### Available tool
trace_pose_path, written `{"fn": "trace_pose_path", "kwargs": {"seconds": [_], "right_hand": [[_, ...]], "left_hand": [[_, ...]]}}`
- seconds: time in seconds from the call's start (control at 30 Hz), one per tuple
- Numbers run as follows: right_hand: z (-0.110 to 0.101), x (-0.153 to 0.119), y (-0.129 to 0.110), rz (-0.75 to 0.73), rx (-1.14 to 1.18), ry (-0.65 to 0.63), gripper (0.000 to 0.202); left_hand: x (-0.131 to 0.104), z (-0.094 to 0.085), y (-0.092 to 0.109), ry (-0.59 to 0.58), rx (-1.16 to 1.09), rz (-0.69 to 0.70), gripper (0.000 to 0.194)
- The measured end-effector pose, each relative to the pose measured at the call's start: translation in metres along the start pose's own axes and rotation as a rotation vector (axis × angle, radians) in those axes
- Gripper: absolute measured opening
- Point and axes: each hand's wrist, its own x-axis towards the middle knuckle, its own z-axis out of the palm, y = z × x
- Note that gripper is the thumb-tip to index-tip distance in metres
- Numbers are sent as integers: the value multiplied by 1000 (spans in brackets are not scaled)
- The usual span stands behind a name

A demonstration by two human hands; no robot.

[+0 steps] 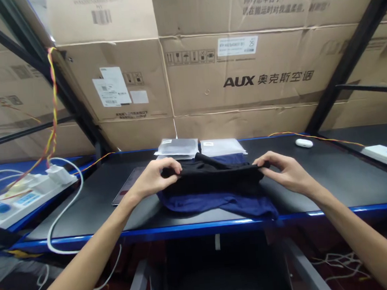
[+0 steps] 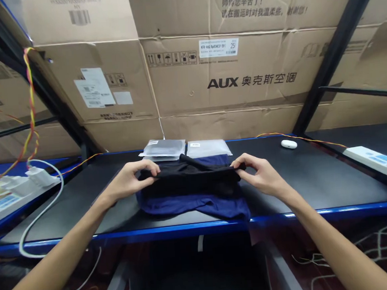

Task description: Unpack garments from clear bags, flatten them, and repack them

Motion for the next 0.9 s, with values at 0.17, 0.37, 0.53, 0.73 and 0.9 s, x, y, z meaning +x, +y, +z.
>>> {"fn": "trace_pose_path", "kwargs": {"seconds": [0.17, 0.37, 0.53, 0.73, 0.9], "right_hand": [[-7, -14, -17, -46, 61, -281, 12], [-3, -20, -23, -40, 40, -618, 23], [-4, -13, -17, 128, 21, -464, 33], [-3, 13, 11, -3, -205, -187, 40], [5, 36, 35, -74, -316, -325, 43]], "left_hand": [[-21, -2, 11, -208, -17, -6, 32], [-30, 0, 14, -429, 62, -28, 27], [-15, 2, 11, -398, 42, -96, 28], [42, 19, -19, -128, 148, -19, 32], [86, 41, -44, -206, 331, 18, 40]]}}
